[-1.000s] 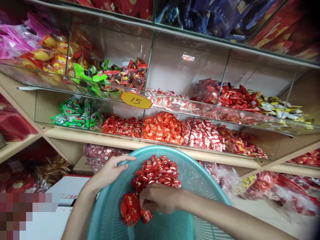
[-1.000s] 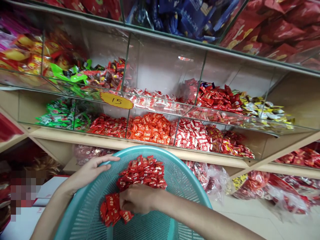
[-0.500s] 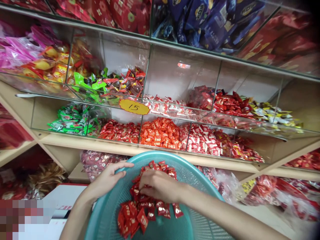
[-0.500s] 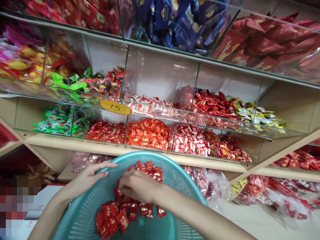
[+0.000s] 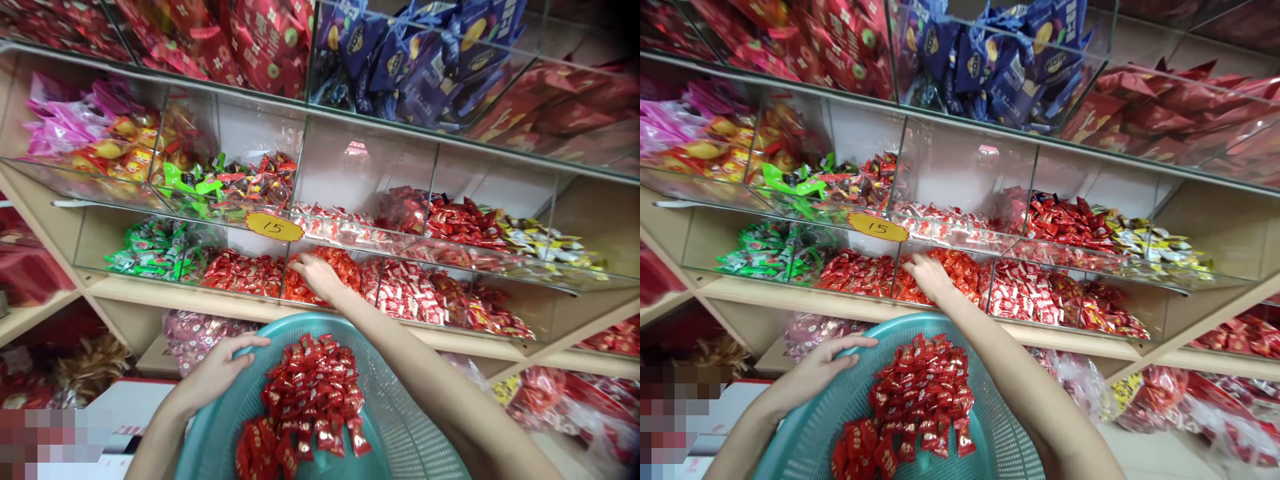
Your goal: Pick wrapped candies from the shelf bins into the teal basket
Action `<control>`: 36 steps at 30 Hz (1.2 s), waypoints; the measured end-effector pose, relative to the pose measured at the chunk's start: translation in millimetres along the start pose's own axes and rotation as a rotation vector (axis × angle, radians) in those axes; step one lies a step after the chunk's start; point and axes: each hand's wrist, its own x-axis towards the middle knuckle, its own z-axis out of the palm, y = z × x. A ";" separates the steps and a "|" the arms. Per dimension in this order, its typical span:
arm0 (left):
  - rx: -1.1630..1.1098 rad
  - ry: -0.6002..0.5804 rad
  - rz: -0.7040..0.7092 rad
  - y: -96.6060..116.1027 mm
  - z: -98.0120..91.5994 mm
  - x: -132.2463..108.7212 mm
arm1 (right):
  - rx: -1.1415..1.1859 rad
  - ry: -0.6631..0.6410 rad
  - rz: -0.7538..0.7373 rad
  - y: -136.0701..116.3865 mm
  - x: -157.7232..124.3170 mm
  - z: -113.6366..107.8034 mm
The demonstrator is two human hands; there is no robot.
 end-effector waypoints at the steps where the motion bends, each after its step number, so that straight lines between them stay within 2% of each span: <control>1: -0.004 0.002 -0.003 0.2 0.0 0.0 | -0.032 -0.013 -0.023 -1.2 2.6 1.0; 6: -0.022 0.012 -0.010 2.5 0.0 0.8 | -0.140 -0.048 -0.065 -0.5 10.3 7.3; 12: -0.039 0.032 -0.017 3.4 0.1 -0.9 | -0.215 -0.015 -0.108 2.6 11.4 11.0; 28: 0.025 -0.010 -0.030 2.4 0.5 -0.1 | -0.241 0.071 -0.130 7.9 9.3 8.6; 32: 0.021 -0.027 -0.040 0.2 -0.7 0.4 | -0.215 0.135 -0.032 11.4 -3.4 -5.2; 36: 0.021 -0.040 -0.047 3.9 -1.3 1.2 | -0.032 0.178 0.073 5.9 -39.0 -26.0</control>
